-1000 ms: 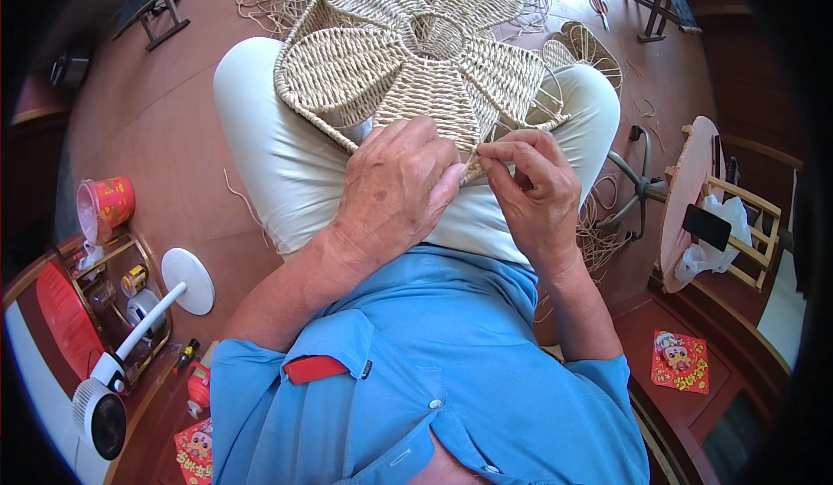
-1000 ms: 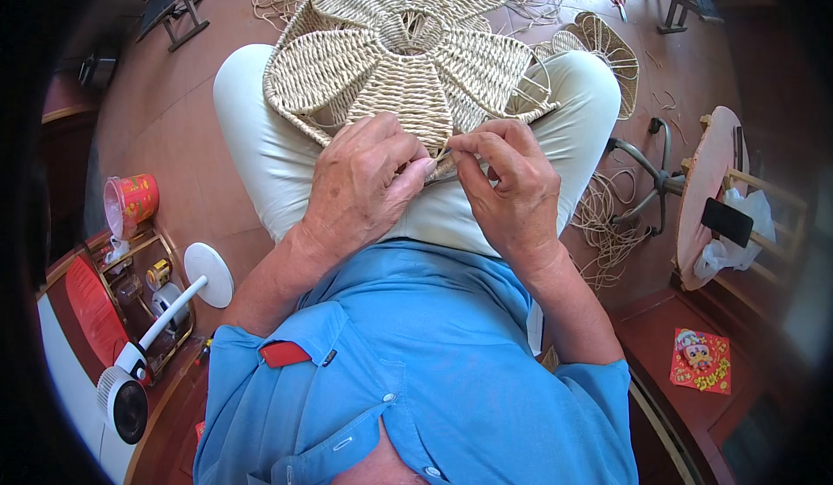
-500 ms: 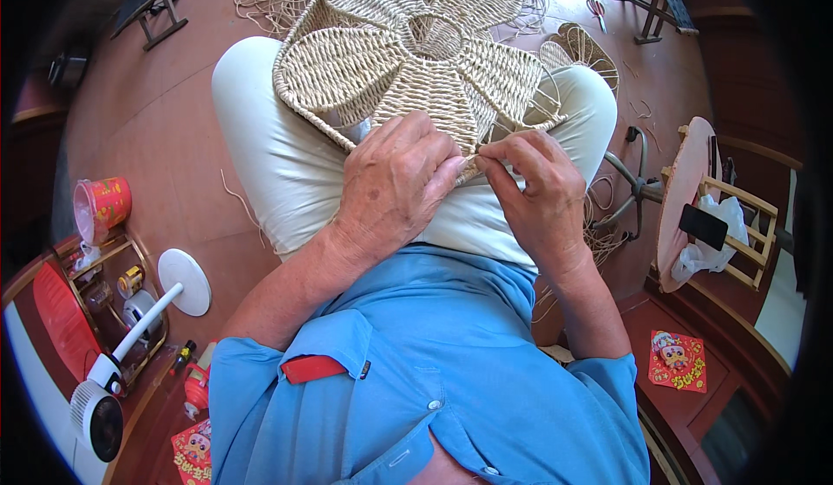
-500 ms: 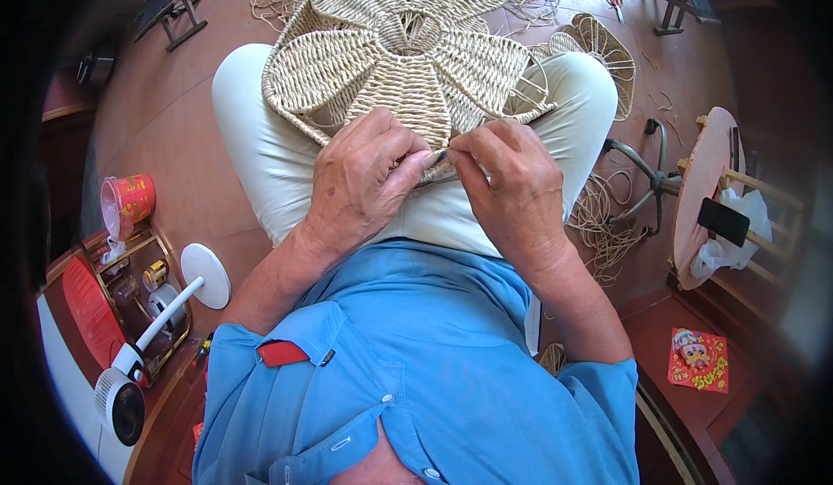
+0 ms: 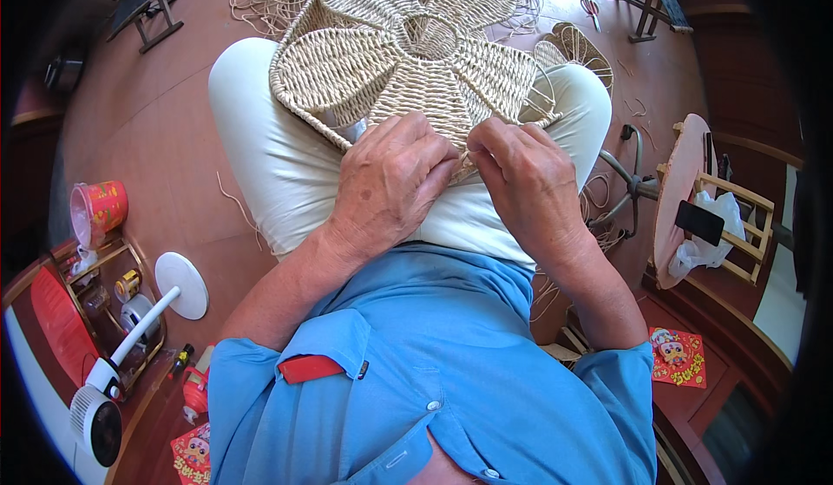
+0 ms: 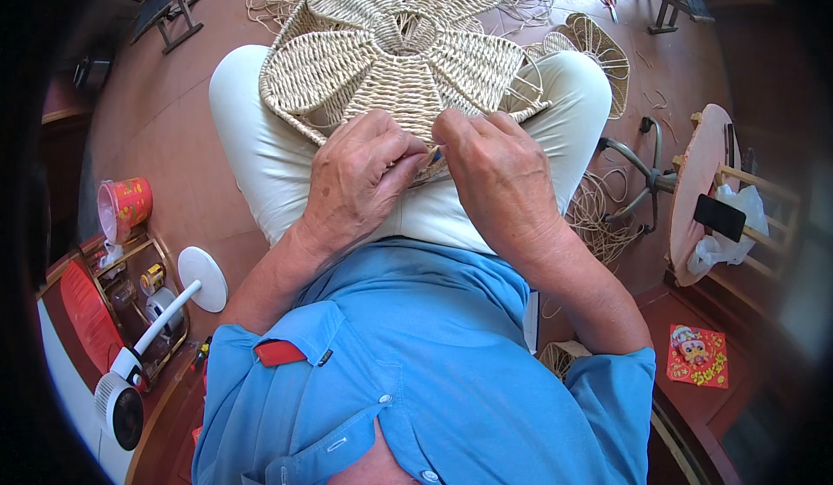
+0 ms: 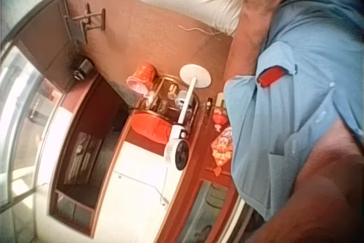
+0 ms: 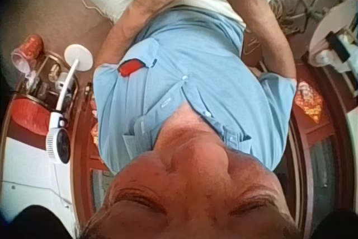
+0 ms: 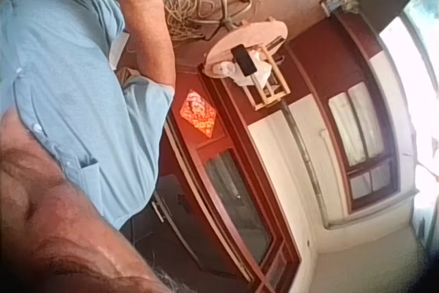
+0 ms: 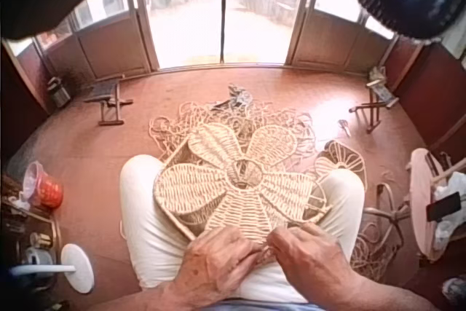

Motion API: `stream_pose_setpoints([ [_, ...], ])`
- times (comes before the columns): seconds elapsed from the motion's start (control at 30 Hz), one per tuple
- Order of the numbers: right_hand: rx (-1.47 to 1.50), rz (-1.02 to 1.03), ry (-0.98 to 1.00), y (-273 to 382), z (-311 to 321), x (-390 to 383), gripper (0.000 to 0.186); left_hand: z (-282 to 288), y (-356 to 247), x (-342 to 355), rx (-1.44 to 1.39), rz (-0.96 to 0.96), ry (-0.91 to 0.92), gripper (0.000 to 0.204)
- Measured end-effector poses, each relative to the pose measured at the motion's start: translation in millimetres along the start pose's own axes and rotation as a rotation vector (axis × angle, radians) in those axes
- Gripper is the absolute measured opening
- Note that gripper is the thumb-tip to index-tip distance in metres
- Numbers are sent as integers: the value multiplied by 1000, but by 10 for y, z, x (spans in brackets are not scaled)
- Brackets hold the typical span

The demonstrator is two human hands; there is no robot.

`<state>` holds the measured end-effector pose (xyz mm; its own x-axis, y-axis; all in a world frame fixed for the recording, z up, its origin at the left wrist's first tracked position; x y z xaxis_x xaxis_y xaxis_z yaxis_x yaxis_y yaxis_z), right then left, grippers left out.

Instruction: Weaving a large decorative flower shape using straw or rattan cords.

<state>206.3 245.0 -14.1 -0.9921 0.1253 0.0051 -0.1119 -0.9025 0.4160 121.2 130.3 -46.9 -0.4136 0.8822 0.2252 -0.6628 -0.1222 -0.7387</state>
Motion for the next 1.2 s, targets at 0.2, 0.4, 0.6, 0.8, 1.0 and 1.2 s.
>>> stream_pose_setpoints([
  [0.2,-66,16,-26,27,19,6,9,6,-58,-15,56,-73,30,13],
  [0.4,184,-127,21,-123,-14,-5,15,1,-26,-12,17,-63,30,13],
  [0.6,441,-344,117,-285,-64,-35,20,2,-14,7,-15,-69,22,11],
  [0.8,468,-382,164,-326,-63,4,23,-5,-3,11,-10,-58,32,11],
  [1.0,470,-342,241,-333,-48,66,24,-30,-38,29,104,-95,86,14],
  [1.2,371,-255,296,-276,-26,87,13,-48,-53,84,122,-90,143,13],
])
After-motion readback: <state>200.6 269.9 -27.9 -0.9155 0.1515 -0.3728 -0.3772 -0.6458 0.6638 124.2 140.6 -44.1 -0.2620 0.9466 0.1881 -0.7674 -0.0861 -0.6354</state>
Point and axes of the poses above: each hand's wrist, its own x-axis towards the middle knuckle, its own z-axis out of the back of the hand, y = z × x, the point moved 8 cm from there along x, towards the middle knuckle, and after that the axes turned 8 degrees about y, right-handed, at the moved point
